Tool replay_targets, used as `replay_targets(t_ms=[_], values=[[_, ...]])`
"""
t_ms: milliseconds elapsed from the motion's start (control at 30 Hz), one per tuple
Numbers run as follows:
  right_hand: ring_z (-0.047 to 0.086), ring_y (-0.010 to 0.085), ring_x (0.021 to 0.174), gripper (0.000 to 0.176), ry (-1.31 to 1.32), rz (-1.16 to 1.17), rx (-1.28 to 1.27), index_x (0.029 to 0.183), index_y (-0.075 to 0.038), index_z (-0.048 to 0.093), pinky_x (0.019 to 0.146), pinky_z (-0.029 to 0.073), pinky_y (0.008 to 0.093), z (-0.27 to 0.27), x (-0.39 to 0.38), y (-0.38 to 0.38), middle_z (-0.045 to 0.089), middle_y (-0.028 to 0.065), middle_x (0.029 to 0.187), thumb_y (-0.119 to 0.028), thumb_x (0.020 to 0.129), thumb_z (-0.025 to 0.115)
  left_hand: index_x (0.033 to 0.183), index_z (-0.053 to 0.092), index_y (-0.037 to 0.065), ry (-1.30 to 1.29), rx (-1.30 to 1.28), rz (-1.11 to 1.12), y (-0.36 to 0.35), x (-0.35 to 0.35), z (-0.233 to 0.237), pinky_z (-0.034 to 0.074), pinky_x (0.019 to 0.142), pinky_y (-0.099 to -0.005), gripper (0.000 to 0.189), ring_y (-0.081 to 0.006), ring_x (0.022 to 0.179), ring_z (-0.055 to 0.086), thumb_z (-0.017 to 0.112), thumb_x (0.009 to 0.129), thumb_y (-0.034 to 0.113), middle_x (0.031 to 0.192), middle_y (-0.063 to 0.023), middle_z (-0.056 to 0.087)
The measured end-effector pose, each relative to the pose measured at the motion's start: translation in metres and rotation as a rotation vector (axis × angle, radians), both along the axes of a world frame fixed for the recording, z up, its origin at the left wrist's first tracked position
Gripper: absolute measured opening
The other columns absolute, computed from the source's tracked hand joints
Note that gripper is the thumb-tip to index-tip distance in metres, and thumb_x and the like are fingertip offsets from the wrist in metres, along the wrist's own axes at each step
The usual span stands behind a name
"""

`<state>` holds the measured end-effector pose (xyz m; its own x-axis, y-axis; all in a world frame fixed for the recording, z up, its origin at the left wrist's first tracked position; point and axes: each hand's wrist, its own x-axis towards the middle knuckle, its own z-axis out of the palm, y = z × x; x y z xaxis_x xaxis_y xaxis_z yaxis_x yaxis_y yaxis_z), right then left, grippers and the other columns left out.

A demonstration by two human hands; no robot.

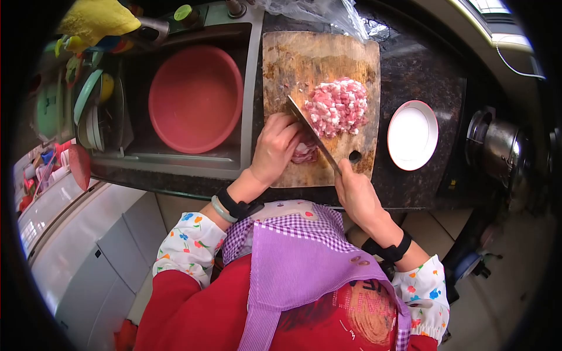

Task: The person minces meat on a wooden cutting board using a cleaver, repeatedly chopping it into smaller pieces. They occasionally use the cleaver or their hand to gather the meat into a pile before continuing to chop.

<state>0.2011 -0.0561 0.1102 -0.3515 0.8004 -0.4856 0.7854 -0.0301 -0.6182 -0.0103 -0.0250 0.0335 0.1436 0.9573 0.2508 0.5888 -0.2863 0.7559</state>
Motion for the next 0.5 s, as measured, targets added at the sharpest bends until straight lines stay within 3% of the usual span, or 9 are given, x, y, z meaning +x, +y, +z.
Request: replay_targets(t_ms=[233, 400, 500], values=[[0.061, 0.0501, 0.071, 0.013, 0.013, -0.041, 0.128, 0.101, 0.000, 0.042, 0.062, 0.048, 0.0587, -0.039, -0.039, 0.040, 0.059, 0.0310, 0.067, -0.007, 0.092, 0.050, 0.096, 0.066, -0.001, -0.044, -0.016, -0.050, -0.001, 0.005, -0.010, 0.050, 0.084, -0.0409, 0.024, -0.0353, 0.097, 0.059, 0.068, 0.073, -0.006, 0.099, -0.0139, 0.063], [0.061, 0.0499, 0.075, 0.020, 0.305, -0.202, 0.342, 0.108, 0.004, 0.052, 0.062, 0.048, 0.0538, -0.054, -0.035, 0.067, 0.060, 0.0302, 0.072, -0.008, 0.093, 0.055, 0.098, 0.066, -0.002, -0.011, 0.056, -0.105, 0.001, 0.002, -0.006, 0.050, 0.085, -0.0410, 0.023, -0.0336, 0.097, 0.060, 0.069, 0.076, -0.004, 0.099, -0.0136, 0.063], [0.062, 0.0486, 0.080, 0.023, 0.317, -0.270, 0.343, 0.111, 0.004, 0.054, 0.065, 0.049, 0.0507, -0.051, -0.023, 0.062, 0.061, 0.0308, 0.077, -0.009, 0.093, 0.058, 0.101, 0.067, -0.002, 0.028, 0.123, -0.123, -0.003, -0.005, 0.000, 0.049, 0.086, -0.0417, 0.024, -0.0327, 0.098, 0.059, 0.071, 0.077, 0.000, 0.100, -0.0133, 0.063]])
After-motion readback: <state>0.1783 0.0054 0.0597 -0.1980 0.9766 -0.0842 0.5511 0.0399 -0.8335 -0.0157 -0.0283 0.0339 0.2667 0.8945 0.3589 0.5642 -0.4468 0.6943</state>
